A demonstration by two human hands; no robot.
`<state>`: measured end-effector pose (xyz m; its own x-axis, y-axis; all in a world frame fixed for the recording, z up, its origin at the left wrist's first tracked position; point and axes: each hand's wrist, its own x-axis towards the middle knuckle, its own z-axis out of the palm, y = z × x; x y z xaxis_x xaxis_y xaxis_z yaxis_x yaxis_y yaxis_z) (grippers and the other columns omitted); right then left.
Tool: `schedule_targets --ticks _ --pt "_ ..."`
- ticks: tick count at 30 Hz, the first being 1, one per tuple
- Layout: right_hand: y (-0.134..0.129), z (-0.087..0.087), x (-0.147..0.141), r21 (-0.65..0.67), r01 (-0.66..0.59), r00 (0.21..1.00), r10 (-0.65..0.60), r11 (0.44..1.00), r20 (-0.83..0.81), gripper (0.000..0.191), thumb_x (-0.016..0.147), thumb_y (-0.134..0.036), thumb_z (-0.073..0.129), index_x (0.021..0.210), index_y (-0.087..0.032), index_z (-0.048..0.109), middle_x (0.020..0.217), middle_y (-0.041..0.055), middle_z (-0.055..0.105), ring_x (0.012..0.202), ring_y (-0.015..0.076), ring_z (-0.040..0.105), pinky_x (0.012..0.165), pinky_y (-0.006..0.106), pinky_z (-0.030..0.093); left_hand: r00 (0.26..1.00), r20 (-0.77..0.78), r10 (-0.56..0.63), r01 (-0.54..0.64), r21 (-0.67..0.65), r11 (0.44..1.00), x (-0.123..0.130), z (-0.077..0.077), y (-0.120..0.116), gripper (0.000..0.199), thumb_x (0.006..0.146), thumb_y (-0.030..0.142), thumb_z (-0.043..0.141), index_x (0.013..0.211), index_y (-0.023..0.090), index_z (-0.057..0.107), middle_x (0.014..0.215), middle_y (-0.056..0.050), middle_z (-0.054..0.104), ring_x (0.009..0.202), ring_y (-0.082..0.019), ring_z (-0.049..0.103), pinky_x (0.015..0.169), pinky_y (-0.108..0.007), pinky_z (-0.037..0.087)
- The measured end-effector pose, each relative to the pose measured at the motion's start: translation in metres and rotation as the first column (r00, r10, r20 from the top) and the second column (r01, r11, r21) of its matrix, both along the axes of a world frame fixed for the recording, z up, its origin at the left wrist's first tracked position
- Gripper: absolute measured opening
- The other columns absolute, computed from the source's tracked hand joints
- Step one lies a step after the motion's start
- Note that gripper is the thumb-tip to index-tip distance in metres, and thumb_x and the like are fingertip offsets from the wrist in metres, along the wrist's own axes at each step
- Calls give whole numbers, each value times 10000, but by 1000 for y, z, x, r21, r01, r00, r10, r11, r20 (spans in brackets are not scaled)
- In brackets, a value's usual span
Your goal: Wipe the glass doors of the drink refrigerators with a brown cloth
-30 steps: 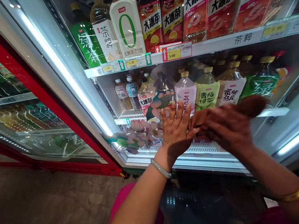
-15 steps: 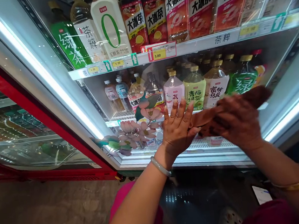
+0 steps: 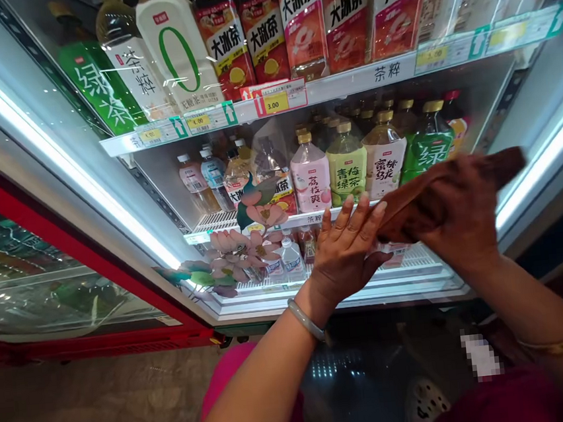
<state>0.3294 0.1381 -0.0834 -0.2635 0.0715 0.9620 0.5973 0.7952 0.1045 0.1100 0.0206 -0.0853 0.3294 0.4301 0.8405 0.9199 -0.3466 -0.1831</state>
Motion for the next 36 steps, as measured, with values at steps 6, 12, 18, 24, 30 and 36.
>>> schedule_targets --ticks 6,12,18,24,30,36 --pt "-11 -9 -10 -105 25 1000 -25 994 4 860 851 -327 776 1606 -280 366 1765 159 162 1616 428 202 1262 640 339 998 -66 19 -25 -100 995 18 3 -4 717 1058 566 397 1638 146 360 1730 -115 339 1662 -246 85 1358 -477 119" --pt "-20 -12 -5 -126 57 976 -29 990 216 580 909 -312 708 1468 -291 555 1766 113 183 1594 435 272 1211 684 385 997 -77 30 -41 -137 990 40 -9 7 762 1047 601 402 1632 114 365 1705 -137 383 1658 -244 124 1356 -481 112" --pt "-11 1 14 -168 207 978 -207 964 16 806 861 -375 776 1571 -294 403 1776 167 18 1599 558 46 1145 899 151 996 -59 69 -76 -121 990 58 -7 18 733 1052 552 436 1650 141 330 1710 -100 373 1662 -219 93 1357 -533 6" --pt "-3 3 32 -96 89 995 -85 991 53 782 870 -318 763 1563 -284 400 1721 188 281 1575 462 301 1213 681 381 991 -94 100 -107 -72 992 49 -4 22 620 1043 244 455 1649 196 331 1709 -9 369 1655 -177 120 1337 -509 -142" --pt "2 9 51 -94 229 946 -244 969 -215 699 851 -381 758 1487 -241 506 1511 208 541 1384 460 524 1124 683 438 986 -131 105 -116 -73 991 49 -16 28 631 1024 273 515 1632 177 376 1715 -11 353 1659 -243 57 1331 -543 -161" --pt "-26 -4 6 -169 16 994 -33 986 -104 601 941 -291 569 1519 -266 409 1700 158 302 1611 434 212 1213 712 349 989 -115 94 -107 -112 988 67 -16 34 535 1011 272 544 1531 147 535 1678 -97 433 1646 -304 157 1342 -600 -84"
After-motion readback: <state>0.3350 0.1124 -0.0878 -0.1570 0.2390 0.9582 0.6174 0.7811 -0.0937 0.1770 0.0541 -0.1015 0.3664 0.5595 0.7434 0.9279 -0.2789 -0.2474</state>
